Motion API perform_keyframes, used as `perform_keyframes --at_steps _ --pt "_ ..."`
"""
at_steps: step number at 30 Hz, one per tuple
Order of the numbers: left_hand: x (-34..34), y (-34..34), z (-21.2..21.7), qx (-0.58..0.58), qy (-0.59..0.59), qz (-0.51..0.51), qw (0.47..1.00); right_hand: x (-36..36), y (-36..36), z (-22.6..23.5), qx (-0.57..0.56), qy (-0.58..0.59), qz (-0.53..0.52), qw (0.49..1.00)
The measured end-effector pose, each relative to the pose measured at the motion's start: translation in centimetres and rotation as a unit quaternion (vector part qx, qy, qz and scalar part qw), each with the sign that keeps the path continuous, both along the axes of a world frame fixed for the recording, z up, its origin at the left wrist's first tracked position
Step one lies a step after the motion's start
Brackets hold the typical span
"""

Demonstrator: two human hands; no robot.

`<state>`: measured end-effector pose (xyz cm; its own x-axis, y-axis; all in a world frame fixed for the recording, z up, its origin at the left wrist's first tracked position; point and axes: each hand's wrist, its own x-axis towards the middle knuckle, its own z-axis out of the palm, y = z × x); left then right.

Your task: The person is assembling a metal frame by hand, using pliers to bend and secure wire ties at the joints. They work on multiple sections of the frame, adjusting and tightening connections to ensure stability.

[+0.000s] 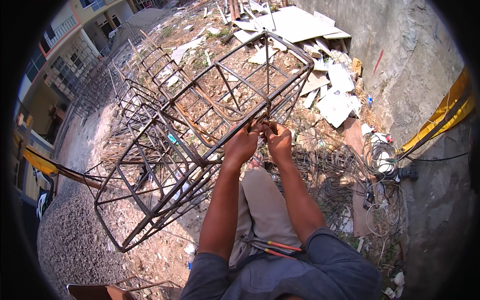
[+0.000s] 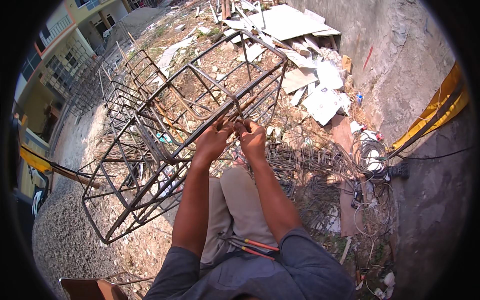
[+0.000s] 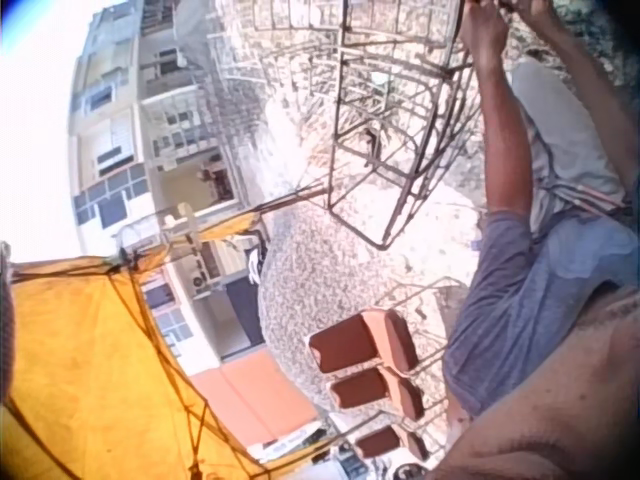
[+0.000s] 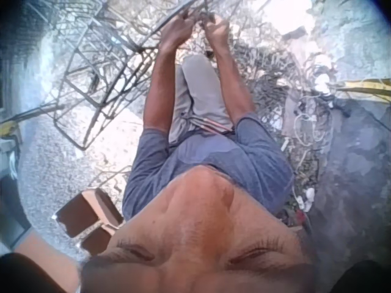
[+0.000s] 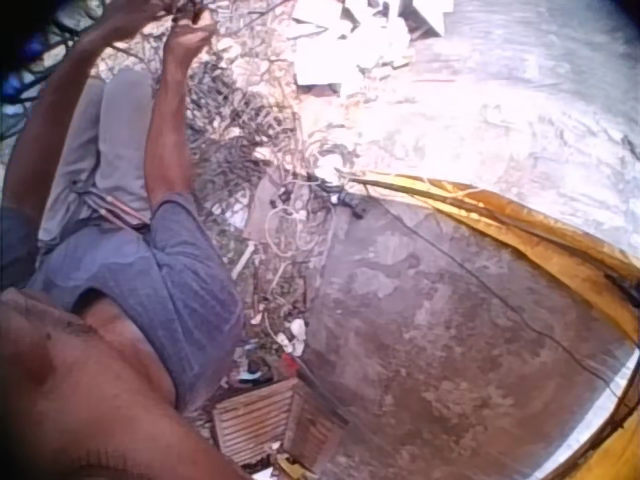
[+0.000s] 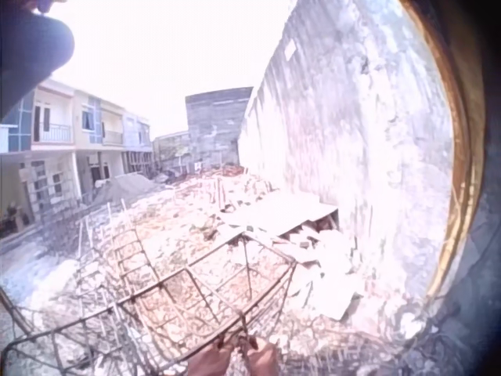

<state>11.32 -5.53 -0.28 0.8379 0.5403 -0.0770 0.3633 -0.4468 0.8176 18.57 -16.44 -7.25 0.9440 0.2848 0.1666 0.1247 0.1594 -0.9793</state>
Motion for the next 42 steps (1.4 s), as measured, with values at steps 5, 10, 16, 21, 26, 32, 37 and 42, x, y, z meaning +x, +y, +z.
perform_keyframes --at_steps 5,10,16,21,26,32,37,42 --pt "-0.5 -0.3 1.2 0.039 0.009 -0.008 0.999 -1.5 1.3 0.7 0.089 0.079 -0.052 0.992" --pt "-0.8 -0.5 1.8 0.051 0.005 -0.022 0.998 -1.2 3.4 -0.1 0.317 0.244 -0.061 0.915" --pt "-0.2 1.5 -0.6 -0.046 -0.047 -0.041 0.997 -0.2 4.2 -0.8 0.431 0.349 -0.003 0.832" --pt "0.2 2.0 -1.0 -0.032 -0.031 -0.014 0.999 -0.4 3.9 -0.8 0.408 0.305 -0.056 0.859" --pt "-0.4 0.8 1.3 -0.067 -0.01 0.01 0.998 -0.9 3.6 -0.4 0.402 0.267 -0.062 0.873" --pt "-0.3 0.5 0.5 0.205 -0.316 0.02 0.926 -0.8 2.4 0.6 0.301 0.224 -0.042 0.926" --pt "-0.8 -0.3 0.5 -0.076 -0.304 -0.006 0.95 0.0 2.0 -0.1 0.33 0.241 -0.006 0.912" --pt "-1.4 -0.5 0.2 0.032 -0.303 -0.058 0.951 0.0 2.0 0.5 0.352 0.255 0.04 0.9"
